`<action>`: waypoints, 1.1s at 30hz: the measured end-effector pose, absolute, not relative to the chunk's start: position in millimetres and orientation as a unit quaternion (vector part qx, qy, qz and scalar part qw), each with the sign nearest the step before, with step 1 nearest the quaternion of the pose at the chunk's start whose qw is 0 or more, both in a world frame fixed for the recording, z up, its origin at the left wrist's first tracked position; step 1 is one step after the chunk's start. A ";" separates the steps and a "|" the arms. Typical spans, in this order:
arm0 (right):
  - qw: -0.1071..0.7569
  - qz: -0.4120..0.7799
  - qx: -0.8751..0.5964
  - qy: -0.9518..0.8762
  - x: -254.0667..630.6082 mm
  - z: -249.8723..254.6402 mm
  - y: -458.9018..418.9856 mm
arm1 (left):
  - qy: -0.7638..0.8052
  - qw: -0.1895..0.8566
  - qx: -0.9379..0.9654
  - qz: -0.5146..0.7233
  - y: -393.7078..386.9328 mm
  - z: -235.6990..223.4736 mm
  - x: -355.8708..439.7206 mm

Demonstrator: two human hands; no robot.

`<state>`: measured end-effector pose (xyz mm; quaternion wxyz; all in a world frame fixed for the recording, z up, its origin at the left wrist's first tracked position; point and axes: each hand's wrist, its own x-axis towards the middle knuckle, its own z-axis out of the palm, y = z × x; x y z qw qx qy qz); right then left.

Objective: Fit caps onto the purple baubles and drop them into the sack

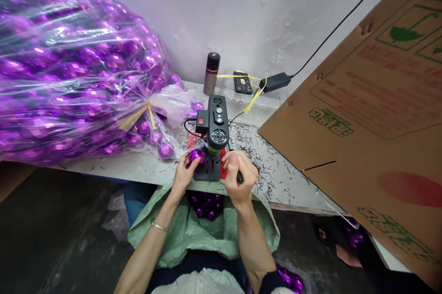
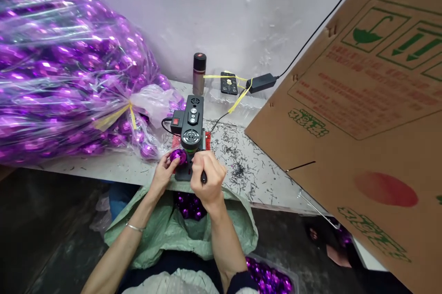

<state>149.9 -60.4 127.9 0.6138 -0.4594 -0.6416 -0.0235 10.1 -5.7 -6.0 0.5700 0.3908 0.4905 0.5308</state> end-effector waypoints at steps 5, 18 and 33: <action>0.601 -0.039 -0.465 -0.649 149.4 123.2 -63.1 | 0.522 0.420 0.560 0.488 -1.7 -16.8 15.4; 0.586 -0.050 -0.463 -0.663 151.4 119.7 -66.1 | 0.510 0.192 0.715 0.437 -13.4 -28.6 33.2; 0.622 -0.081 -0.439 -0.643 145.5 63.7 -63.0 | 0.515 0.191 0.710 0.441 -15.3 -36.3 33.8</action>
